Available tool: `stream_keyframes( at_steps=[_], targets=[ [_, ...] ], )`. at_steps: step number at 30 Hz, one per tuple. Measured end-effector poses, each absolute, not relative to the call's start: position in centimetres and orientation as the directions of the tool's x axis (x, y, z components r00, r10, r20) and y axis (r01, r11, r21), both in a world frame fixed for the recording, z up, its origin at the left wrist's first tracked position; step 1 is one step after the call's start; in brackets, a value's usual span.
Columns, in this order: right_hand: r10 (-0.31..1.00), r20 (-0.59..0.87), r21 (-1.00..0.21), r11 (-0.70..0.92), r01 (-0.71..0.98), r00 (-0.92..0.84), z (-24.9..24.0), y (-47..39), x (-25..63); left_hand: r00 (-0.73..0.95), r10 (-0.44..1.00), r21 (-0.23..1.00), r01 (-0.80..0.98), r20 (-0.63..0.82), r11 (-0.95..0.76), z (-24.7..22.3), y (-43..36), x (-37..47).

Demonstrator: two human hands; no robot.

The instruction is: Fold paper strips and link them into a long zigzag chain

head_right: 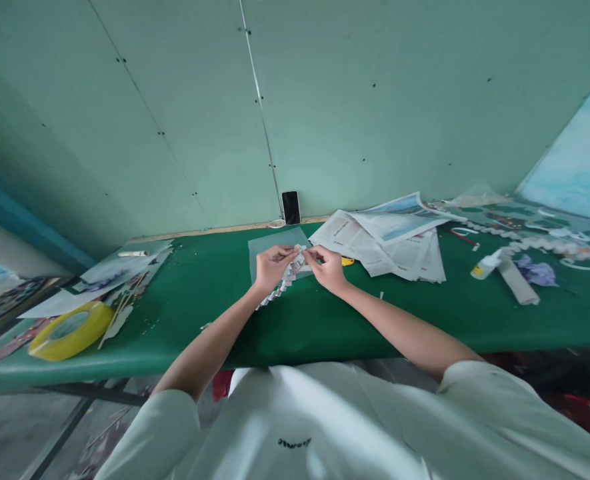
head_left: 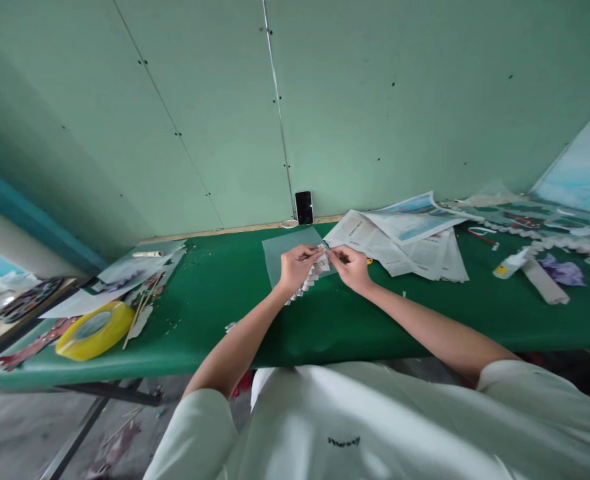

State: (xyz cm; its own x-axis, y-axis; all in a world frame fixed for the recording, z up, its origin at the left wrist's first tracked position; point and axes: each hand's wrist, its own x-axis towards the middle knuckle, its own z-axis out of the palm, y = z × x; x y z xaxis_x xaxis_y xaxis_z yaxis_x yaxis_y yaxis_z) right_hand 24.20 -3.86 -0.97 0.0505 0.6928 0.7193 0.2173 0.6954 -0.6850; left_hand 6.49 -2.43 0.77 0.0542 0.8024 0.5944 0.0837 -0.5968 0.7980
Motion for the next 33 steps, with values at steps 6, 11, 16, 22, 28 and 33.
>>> stream_keyframes(
  at_steps=[6, 11, 16, 22, 28, 33],
  targets=[
    [0.675, 0.734, -0.674, 0.712, 0.198, 0.073, -1.2, -3.8, 24.0, 0.046, 0.807, 0.808, -0.009, 0.588, -0.589, 1.2, -2.9, 7.0],
    [0.647, 0.758, -0.649, 0.737, 0.187, 0.079, -1.0, -4.0, 23.9, 0.019, 0.832, 0.830, -0.087, 0.555, -0.551, 1.8, -3.5, 7.3],
    [0.615, 0.788, -0.606, 0.762, 0.228, 0.037, -0.7, -4.2, 24.1, 0.016, 0.816, 0.816, -0.036, 0.577, -0.576, 1.6, -3.3, 7.0],
    [0.631, 0.773, -0.591, 0.753, 0.288, -0.064, -0.3, -3.8, 24.8, 0.124, 0.732, 0.700, 0.224, 0.669, -0.678, 1.3, -2.8, 6.1],
    [0.624, 0.778, -0.582, 0.758, 0.295, -0.070, -0.2, -3.8, 24.8, 0.188, 0.655, 0.587, 0.315, 0.732, -0.746, 1.5, -2.8, 5.8],
    [0.636, 0.768, -0.593, 0.750, 0.294, -0.073, -0.6, -3.7, 24.8, 0.226, 0.616, 0.532, 0.340, 0.755, -0.776, 1.3, -2.9, 5.7]
  ],
)
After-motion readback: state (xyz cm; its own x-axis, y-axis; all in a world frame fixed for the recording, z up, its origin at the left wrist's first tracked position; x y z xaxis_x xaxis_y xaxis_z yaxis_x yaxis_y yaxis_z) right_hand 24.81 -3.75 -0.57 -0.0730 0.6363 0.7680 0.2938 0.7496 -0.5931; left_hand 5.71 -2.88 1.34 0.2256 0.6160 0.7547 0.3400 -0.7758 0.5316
